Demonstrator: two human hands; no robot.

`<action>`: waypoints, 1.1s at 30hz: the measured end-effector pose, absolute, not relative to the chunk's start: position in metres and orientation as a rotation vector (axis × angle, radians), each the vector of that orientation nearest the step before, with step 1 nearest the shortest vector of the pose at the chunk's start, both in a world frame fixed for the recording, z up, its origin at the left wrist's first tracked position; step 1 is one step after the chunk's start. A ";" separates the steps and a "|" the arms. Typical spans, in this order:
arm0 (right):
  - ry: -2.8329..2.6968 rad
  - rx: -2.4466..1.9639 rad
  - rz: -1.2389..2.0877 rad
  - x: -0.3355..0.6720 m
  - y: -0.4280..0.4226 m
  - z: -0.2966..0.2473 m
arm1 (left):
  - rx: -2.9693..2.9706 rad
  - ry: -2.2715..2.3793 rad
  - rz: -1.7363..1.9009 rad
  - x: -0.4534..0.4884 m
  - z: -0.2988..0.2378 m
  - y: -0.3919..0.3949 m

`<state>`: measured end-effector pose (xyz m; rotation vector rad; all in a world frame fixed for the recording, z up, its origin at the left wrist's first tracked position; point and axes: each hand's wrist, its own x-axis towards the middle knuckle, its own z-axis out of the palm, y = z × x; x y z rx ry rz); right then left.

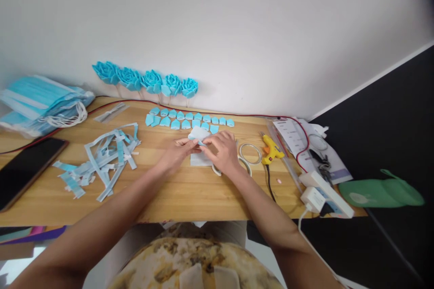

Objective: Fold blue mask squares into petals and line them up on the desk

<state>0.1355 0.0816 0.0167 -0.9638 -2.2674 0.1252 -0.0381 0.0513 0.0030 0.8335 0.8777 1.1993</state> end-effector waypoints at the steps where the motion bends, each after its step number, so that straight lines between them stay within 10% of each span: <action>1: -2.264 -0.971 0.122 0.135 0.081 0.017 | 0.846 0.882 1.193 -0.038 0.001 0.051; 33: -2.317 -0.922 0.119 0.135 0.079 0.020 | 0.778 0.844 1.215 -0.035 0.001 0.051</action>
